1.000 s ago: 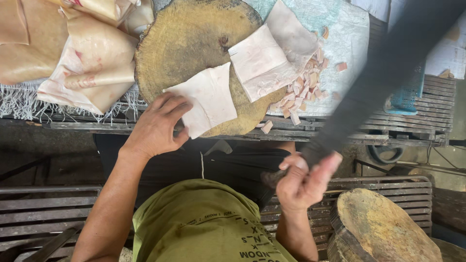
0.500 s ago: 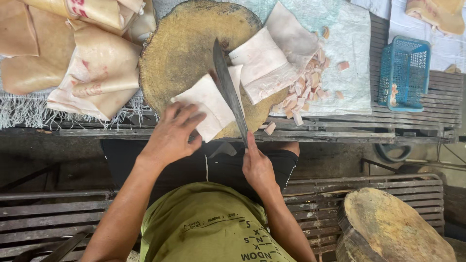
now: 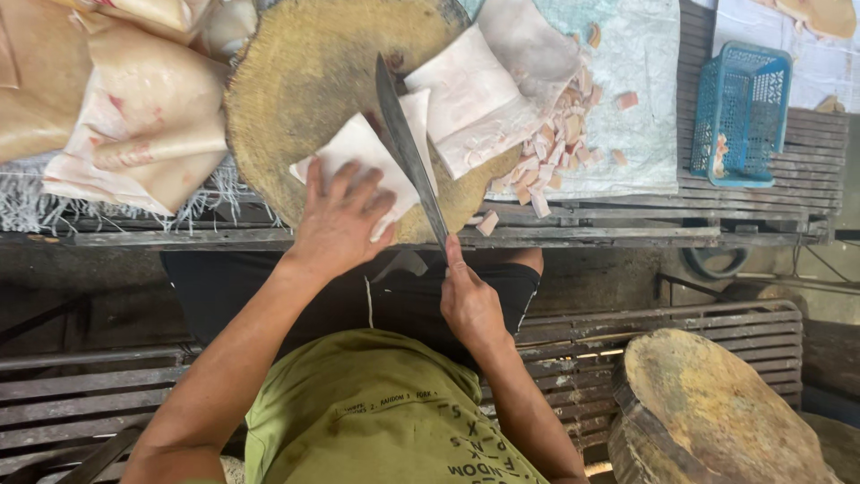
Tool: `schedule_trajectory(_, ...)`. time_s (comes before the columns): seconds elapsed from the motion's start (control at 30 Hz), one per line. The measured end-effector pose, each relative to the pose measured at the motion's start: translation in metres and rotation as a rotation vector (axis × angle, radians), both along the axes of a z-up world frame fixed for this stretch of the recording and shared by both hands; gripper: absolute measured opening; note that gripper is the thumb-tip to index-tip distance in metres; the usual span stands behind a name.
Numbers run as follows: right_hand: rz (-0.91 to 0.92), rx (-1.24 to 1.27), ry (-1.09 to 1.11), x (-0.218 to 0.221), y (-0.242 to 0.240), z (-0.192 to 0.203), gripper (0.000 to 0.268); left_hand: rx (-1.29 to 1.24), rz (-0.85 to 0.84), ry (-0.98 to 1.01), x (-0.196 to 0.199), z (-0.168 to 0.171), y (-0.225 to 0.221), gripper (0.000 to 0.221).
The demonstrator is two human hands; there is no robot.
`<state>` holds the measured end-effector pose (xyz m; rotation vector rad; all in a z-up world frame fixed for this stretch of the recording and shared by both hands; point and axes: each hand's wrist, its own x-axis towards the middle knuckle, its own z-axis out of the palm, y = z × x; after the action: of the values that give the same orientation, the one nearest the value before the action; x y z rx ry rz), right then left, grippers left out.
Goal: The person uses a large knife to cut a piece of pale meat into small cubes on a round wooden cutting board. The cut pieces are pushed to the side of the board as the person continues slicing.
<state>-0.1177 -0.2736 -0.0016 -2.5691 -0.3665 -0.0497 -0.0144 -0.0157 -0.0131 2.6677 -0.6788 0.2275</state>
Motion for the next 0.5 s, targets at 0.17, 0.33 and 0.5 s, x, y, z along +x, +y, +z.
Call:
schedule_trajectory(0.17,-0.021,-0.034,0.084,-0.042,-0.026,0.031,0.068,-0.011,0.055,-0.042,0.005,-0.004,0.005,0.041)
schedule_trajectory(0.33,-0.078,0.063,0.065,-0.031,-0.025,0.007,0.067,-0.093,-0.062,0.005,0.011,-0.007,0.021,0.036)
schedule_trajectory(0.5,-0.099,0.126,-0.007,0.015,-0.004,-0.010,0.066,-0.120,0.085,0.038,0.017,0.007,0.036,0.064)
